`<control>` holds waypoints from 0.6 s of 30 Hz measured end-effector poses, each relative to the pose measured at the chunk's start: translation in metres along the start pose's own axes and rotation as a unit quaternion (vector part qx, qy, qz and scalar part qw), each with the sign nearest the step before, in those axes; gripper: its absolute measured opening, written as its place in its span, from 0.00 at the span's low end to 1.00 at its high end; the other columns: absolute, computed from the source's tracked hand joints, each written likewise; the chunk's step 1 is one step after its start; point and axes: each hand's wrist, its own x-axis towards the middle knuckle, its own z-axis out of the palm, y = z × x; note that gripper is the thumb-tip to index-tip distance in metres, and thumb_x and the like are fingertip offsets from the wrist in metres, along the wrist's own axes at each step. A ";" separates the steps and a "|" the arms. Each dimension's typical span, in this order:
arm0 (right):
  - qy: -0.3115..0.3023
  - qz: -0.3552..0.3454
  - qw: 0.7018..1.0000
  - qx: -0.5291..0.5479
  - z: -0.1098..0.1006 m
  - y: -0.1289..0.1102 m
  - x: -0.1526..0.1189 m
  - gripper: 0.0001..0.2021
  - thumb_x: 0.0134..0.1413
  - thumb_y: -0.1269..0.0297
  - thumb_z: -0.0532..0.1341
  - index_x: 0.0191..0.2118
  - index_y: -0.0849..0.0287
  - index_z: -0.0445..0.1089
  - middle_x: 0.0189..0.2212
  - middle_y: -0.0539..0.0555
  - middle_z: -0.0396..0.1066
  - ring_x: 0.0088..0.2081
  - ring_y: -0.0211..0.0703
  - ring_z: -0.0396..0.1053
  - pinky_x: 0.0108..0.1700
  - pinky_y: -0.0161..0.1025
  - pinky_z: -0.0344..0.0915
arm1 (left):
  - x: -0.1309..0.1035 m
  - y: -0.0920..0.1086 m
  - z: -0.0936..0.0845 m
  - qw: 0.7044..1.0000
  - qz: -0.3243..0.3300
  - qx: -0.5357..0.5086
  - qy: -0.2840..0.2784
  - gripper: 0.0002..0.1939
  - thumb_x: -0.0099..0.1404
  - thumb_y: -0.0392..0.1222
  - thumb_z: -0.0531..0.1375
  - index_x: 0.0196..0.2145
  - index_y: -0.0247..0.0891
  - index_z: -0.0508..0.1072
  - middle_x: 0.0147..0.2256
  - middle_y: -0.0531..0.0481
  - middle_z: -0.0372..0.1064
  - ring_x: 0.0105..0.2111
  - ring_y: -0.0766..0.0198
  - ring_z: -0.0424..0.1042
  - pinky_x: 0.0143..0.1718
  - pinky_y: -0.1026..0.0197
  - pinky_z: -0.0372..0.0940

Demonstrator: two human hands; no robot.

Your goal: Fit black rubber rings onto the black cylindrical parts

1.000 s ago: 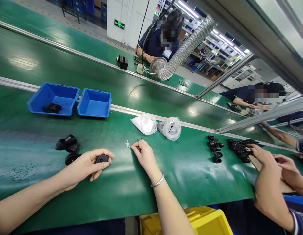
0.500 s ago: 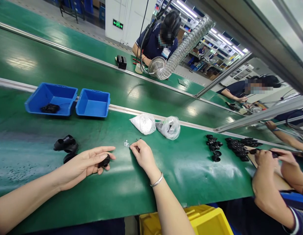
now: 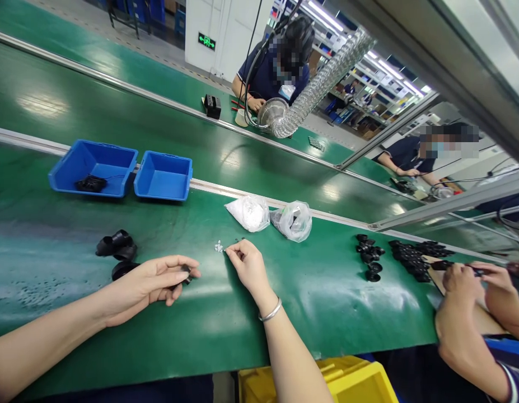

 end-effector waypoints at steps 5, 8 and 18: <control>0.022 -0.011 1.000 0.019 0.000 -0.023 -0.006 0.10 0.62 0.61 0.59 0.30 0.57 0.71 0.27 0.51 0.68 0.28 0.39 0.64 0.30 0.36 0.61 | 0.005 -0.007 -0.002 0.989 0.052 0.138 0.026 0.24 0.59 0.48 0.64 0.51 0.38 0.67 0.45 0.43 0.71 0.25 0.67 0.71 0.25 0.62 0.66; 0.020 -0.083 0.996 0.039 0.008 -0.049 -0.017 0.07 0.62 0.65 0.59 0.32 0.56 0.72 0.27 0.51 0.68 0.29 0.39 0.65 0.32 0.37 0.63 | 0.008 -0.014 -0.003 0.968 0.071 0.236 0.053 0.19 0.60 0.46 0.62 0.48 0.39 0.68 0.38 0.48 0.72 0.18 0.69 0.69 0.21 0.64 0.65; 0.007 -0.271 0.957 -0.102 0.040 -0.063 -0.041 0.07 0.62 0.74 0.58 0.43 0.58 0.68 0.33 0.55 0.70 0.36 0.43 0.68 0.36 0.39 0.67 | 0.009 -0.020 -0.003 0.901 0.161 0.393 0.095 0.18 0.59 0.35 0.57 0.47 0.42 0.73 0.42 0.47 0.71 0.32 0.61 0.72 0.34 0.61 0.68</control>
